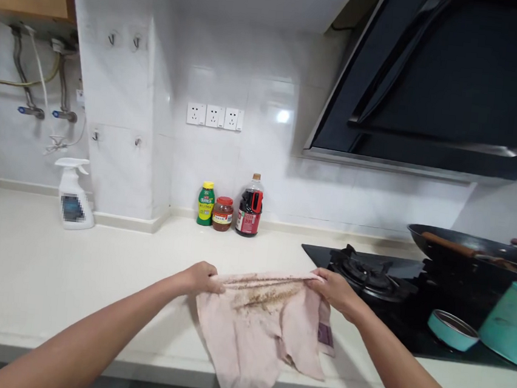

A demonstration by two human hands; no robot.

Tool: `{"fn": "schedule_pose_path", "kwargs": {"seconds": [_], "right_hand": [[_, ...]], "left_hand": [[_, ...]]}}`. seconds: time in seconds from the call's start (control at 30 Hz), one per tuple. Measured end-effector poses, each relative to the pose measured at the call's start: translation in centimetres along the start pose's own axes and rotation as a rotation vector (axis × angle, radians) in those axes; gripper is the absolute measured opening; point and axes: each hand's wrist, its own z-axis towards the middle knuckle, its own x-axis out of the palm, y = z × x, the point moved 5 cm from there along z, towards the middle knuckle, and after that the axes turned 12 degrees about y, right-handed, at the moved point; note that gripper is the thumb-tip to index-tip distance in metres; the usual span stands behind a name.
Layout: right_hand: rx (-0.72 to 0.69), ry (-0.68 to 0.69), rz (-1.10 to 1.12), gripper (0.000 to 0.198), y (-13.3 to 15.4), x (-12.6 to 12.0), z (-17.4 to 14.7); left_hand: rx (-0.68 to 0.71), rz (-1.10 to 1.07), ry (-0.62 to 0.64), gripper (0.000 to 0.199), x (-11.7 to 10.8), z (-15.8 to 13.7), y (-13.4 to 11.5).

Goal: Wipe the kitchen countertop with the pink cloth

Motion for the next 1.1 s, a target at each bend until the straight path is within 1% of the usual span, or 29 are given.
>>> {"fn": "schedule_pose_path", "kwargs": {"seconds": [0.07,0.13,0.17,0.23,0.3,0.37,0.43,0.5,0.57,0.67,0.73,0.8,0.87,0.93,1.0,1.1], "right_hand": [[-0.066,0.009,0.046,0.037,2.0,-1.0,-1.4],[-0.113,0.041,0.153,0.037,4.2,-1.9,-3.1],[-0.121,0.057,0.219,0.039,5.2,-2.3,-4.0],[-0.126,0.064,0.336,0.045,6.9,-2.8,-5.7],[-0.162,0.031,0.389,0.048,8.4,-3.1,-7.1],[-0.215,0.001,0.403,0.048,9.6,-3.1,-7.7],[-0.24,-0.012,0.382,0.049,10.1,-2.5,-7.5],[-0.219,-0.023,0.274,0.051,10.0,-1.3,-6.1],[-0.175,-0.026,0.131,0.05,9.4,0.6,-4.0],[-0.065,-0.028,-0.027,0.038,7.2,4.0,-0.5],[0.023,-0.049,-0.127,0.03,5.1,5.9,0.9],[0.091,-0.068,-0.241,0.031,2.8,6.9,1.0],[0.115,-0.06,-0.331,0.03,0.4,6.9,-0.1],[0.106,-0.037,-0.393,0.026,-1.8,6.0,-1.7],[0.087,-0.03,-0.432,0.027,-4.0,4.4,-3.5],[0.097,-0.078,-0.461,0.034,-6.8,2.2,-5.6]], "left_hand": [[0.052,-0.051,0.0,0.03,-1.4,-1.8,-0.4],[0.157,-0.19,-0.013,0.033,-2.7,-4.3,-1.3],[0.213,-0.285,-0.038,0.037,-3.3,-5.6,-1.8],[0.285,-0.474,-0.134,0.044,-4.5,-8.2,-2.9],[0.296,-0.589,-0.255,0.049,-5.6,-10.4,-3.7],[0.295,-0.64,-0.37,0.051,-6.6,-12.1,-4.2],[0.279,-0.629,-0.475,0.052,-7.6,-12.9,-4.1],[0.243,-0.569,-0.548,0.052,-8.5,-12.6,-3.2],[0.158,-0.503,-0.566,0.053,-9.0,-11.1,-1.5],[-0.028,-0.455,-0.563,0.054,-8.8,-8.0,1.8],[-0.145,-0.443,-0.557,0.054,-7.7,-6.5,4.1],[-0.239,-0.427,-0.52,0.055,-6.0,-5.7,6.2],[-0.315,-0.399,-0.464,0.053,-4.4,-5.5,8.1],[-0.359,-0.368,-0.408,0.049,-3.3,-5.4,9.6],[-0.384,-0.341,-0.371,0.046,-2.8,-5.2,10.6],[-0.398,-0.332,-0.382,0.041,-3.0,-4.6,11.2]]}}
